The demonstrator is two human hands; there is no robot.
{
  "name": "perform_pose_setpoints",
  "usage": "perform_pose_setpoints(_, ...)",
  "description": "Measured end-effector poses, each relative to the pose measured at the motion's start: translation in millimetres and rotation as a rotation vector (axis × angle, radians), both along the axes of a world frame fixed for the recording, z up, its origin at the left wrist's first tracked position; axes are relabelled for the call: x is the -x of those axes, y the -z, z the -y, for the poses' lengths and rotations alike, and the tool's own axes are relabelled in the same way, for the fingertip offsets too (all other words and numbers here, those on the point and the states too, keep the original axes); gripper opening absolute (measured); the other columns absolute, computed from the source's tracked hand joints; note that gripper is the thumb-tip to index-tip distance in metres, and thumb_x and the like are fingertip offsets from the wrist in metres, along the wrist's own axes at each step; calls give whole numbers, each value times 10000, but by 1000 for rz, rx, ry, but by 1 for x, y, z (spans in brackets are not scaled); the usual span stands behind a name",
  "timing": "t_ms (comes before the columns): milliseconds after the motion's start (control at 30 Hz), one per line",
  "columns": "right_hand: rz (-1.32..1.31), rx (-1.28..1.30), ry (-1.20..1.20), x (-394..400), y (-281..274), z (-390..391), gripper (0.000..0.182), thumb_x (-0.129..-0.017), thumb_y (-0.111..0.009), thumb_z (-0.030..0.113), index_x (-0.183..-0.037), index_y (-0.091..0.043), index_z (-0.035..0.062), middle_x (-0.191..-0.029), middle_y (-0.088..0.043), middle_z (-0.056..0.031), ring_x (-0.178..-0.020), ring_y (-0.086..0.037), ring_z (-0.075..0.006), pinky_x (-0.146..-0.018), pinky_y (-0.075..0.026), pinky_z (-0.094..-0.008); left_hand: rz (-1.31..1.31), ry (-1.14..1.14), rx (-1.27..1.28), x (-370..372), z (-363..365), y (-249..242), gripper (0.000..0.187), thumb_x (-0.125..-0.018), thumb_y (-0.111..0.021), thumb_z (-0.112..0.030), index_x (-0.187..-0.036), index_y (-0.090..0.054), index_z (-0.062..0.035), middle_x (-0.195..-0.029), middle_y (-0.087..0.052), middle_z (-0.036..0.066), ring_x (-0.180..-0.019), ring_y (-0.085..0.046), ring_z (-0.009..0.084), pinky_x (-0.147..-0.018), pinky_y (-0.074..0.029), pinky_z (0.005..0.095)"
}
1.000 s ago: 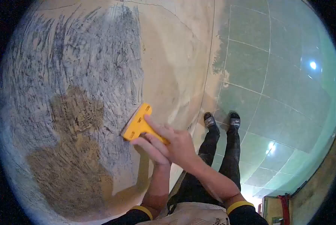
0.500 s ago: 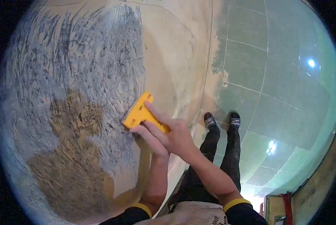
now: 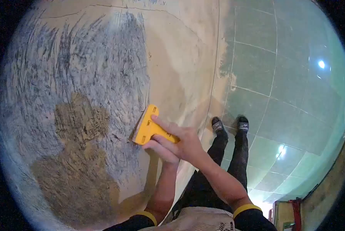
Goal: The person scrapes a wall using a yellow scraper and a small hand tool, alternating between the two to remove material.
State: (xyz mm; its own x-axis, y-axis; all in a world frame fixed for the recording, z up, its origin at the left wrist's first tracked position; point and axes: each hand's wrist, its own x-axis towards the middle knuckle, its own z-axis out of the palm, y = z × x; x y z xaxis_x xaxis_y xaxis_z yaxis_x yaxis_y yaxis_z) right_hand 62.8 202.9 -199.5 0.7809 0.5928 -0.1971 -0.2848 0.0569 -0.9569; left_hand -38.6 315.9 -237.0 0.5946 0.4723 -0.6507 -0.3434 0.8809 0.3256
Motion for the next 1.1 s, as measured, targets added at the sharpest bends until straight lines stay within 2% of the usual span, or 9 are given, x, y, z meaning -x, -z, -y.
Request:
perform_pose_setpoints(200,129,-14,44,21,0,-4,568,-852,-769,195,-1390,-592,170,-1076,-716,-194,-848,-736,-281,-751,-557,-314,938,-267,1603,-27,27,-47,260,-987,-584,-244,-1140,-645,-42,-992,-657,32,-774,-658,207,-768,-624,334)
perform_pose_setpoints(233,124,-17,42,17,-1,-9,568,-852,-769,195,-1390,-592,170,-1076,-716,-194,-848,-736,-281,-751,-557,-314,936,-271,1599,-30,15,-44,260,-987,-584,-244,-1140,-645,-42,-992,-657,32,-774,-658,207,-768,-624,334)
perform_pose_setpoints(300,-34,-98,157,0,-5,-14,569,-851,-765,184,-1392,-591,171,-1063,-715,-213,-845,-740,-258,-742,-554,-307,371,-443,637,-33,-10,-38,262,-978,-588,-232,-1170,-645,-64,-1017,-658,15,-761,-661,216,-764,-615,317)
perform_pose_setpoints(333,-39,-78,174,-14,-13,-12,556,-859,-756,178,-1391,-594,180,-1027,-720,-216,-846,-740,-246,-738,-555,-313,378,-439,641,-36,-6,-37,262,-978,-588,-232,-1170,-645,-64,-1017,-658,15,-761,-661,216,-764,-615,317)
perform_pose_setpoints(433,4,-109,142,-1,-15,0,543,-865,-750,178,-1386,-598,186,-1021,-725,-208,-852,-740,-250,-748,-555,-312,1018,42,1571,-38,19,-42,344,-991,-576,-245,-1302,-573,-100,-1149,-634,28,-927,-647,230,-836,-573,335)
perform_pose_setpoints(467,31,-60,77,9,-15,3,528,-869,-747,186,-1378,-605,188,-1036,-730,-191,-880,-741,-245,-771,-554,-304,1043,-181,1514,-29,29,-51,421,-977,-615,-300,-1354,-545,-126,-1215,-601,41,-1057,-602,237,-874,-549,358)
perform_pose_setpoints(700,-41,-41,61,-10,-12,18,460,-846,-767,206,-1294,-671,161,-1119,-717,-170,-907,-742,-240,-804,-565,-317,1072,-225,1475,-6,29,-36,427,-1022,-520,-286,-1392,-466,-79,-1258,-558,47,-1134,-544,233,-916,-515,362)
perform_pose_setpoints(967,93,94,96,12,-22,-1,553,-856,-762,237,-1383,-601,185,-935,-729,-117,-721,-712,-293,-663,-566,-320,1081,-228,1399,10,7,-28,441,-1082,-392,-267,-1444,-362,-16,-1316,-500,54,-1236,-467,227,-972,-469,367)
perform_pose_setpoints(1100,92,50,153,4,-11,-4,559,-852,-767,233,-1384,-600,186,-960,-730,-136,-741,-720,-288,-683,-569,-326,1151,-179,1620,3,22,-27,378,-1053,-460,-212,-1371,-478,-8,-1267,-556,93,-1164,-551,265,-965,-529,361)
